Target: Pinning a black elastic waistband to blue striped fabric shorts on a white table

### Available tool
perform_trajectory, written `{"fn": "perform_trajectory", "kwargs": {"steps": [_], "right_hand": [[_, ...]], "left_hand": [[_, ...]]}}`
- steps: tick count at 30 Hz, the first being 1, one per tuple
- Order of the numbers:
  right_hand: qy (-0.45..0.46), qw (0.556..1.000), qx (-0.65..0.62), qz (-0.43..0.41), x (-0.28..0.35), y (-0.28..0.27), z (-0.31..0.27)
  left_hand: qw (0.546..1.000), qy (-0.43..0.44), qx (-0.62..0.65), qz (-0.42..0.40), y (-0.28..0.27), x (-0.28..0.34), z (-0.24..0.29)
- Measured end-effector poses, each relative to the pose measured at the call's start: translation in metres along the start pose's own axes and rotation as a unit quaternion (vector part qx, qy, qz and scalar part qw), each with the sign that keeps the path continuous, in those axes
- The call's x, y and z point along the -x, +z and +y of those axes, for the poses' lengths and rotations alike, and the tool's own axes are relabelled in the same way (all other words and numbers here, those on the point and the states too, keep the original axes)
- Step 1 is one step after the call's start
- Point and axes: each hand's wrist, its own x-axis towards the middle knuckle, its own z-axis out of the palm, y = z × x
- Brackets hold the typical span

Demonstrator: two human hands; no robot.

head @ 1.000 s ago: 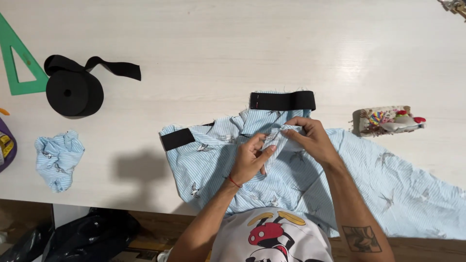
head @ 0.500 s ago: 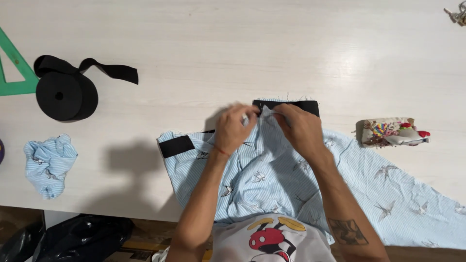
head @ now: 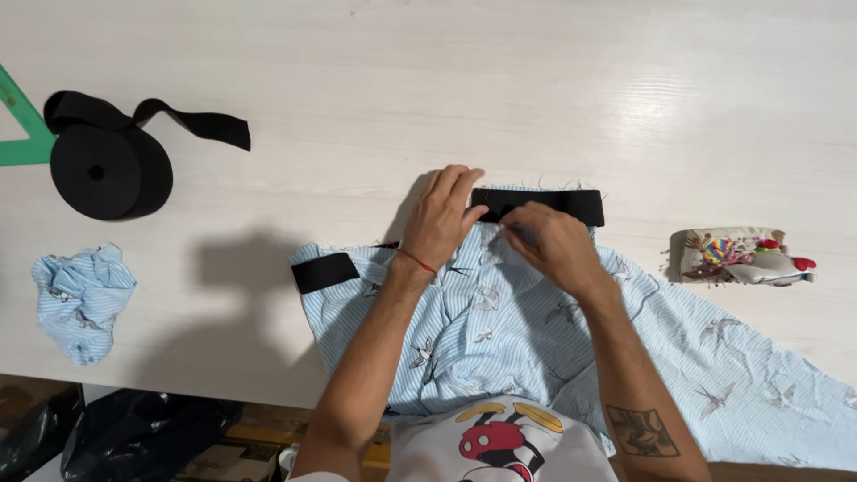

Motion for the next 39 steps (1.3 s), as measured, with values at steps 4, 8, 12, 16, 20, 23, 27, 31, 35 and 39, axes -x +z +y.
{"fn": "perform_trajectory", "kwargs": {"steps": [4,8,12,16,20,23,27,31,35,39], "right_hand": [[0.073,0.987,0.125,0.072,-0.007,0.016,0.008],[0.065,0.978,0.187,0.063,-0.011,0.016,0.002],[0.022,0.997,0.052,0.049,-0.024,0.017,0.010],[0.017,0.996,-0.052,0.071,-0.029,0.016,0.021],[0.007,0.975,-0.193,0.107,-0.031,0.014,0.022],[0.010,0.965,-0.236,0.111,-0.029,0.016,0.026],[0.017,0.962,-0.247,0.111,-0.025,0.017,0.026],[0.013,0.954,-0.267,0.137,-0.028,0.026,0.028],[-0.004,0.933,-0.316,0.171,-0.027,0.032,0.020],[0.000,0.935,-0.299,0.193,-0.026,0.044,0.025]], "left_hand": [[0.999,-0.023,-0.019,-0.012,0.006,0.000,-0.005],[0.998,-0.055,0.004,-0.042,0.011,-0.001,-0.008],[0.997,-0.050,-0.006,-0.058,0.003,-0.006,-0.001],[0.992,-0.079,0.066,-0.068,-0.012,-0.007,0.013],[0.958,-0.149,0.237,-0.061,-0.015,-0.004,0.015],[0.934,-0.177,0.309,-0.022,-0.021,-0.004,0.020],[0.925,-0.184,0.332,-0.001,-0.016,0.005,0.017],[0.886,-0.199,0.419,-0.005,-0.008,0.014,0.011],[0.839,-0.211,0.502,0.016,0.005,0.022,0.010],[0.835,-0.209,0.509,0.022,0.008,0.031,0.014]]}}
